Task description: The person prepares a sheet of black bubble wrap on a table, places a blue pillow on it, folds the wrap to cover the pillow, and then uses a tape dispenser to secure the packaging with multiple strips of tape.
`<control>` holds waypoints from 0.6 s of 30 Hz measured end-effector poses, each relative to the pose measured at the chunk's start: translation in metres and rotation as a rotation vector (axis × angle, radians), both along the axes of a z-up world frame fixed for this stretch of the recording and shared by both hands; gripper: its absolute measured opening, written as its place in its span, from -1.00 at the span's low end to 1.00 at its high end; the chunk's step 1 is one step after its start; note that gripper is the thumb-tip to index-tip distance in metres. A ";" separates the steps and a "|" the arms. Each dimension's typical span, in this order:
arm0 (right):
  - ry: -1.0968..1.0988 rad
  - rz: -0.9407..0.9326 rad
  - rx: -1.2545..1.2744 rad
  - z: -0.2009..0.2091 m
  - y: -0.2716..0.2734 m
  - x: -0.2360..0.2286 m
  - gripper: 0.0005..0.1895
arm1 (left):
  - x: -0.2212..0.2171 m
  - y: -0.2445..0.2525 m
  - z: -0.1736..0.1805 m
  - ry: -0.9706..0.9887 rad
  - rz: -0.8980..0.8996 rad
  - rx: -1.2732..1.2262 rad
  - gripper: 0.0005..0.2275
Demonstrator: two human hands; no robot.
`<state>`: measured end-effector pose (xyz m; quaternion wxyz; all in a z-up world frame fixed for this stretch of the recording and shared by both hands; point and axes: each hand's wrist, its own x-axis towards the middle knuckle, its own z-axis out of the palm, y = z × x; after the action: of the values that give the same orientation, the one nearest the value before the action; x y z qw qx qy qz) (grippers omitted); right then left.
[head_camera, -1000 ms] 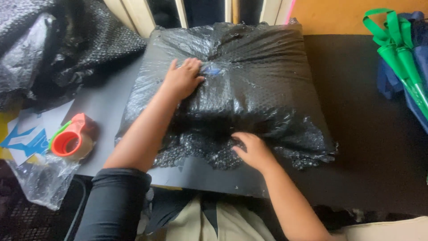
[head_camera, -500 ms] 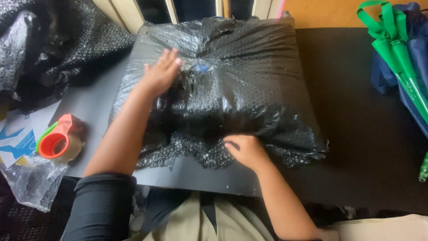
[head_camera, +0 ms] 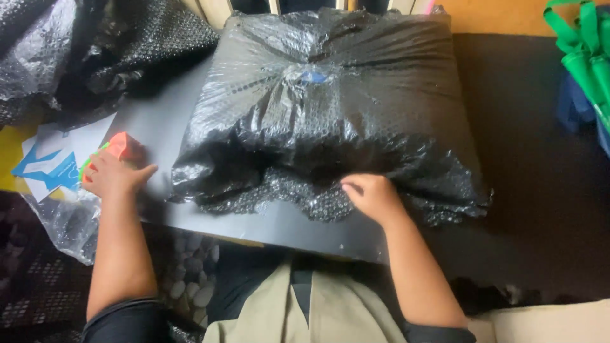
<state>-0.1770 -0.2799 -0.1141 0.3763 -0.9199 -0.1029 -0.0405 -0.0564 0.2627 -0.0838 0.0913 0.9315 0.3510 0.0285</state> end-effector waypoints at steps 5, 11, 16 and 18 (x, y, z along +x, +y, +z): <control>-0.184 -0.019 0.085 -0.002 -0.006 -0.006 -0.79 | -0.016 0.007 0.023 0.013 0.020 -0.030 0.13; -0.277 -0.048 0.294 0.045 -0.009 -0.060 -0.82 | -0.032 0.072 -0.011 -0.166 -0.204 -0.088 -0.23; -0.042 -0.284 0.163 0.017 -0.016 -0.105 -0.81 | -0.068 0.077 -0.041 -0.841 -0.325 -0.364 -0.53; -0.061 -0.302 0.149 0.016 -0.027 -0.115 -0.83 | -0.095 0.041 -0.042 -0.943 -0.396 -0.565 -0.54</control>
<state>-0.2921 -0.3072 -0.0985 0.4297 -0.8928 0.0284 -0.1319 -0.1518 0.3033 -0.1257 0.4863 0.8056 0.0857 0.3275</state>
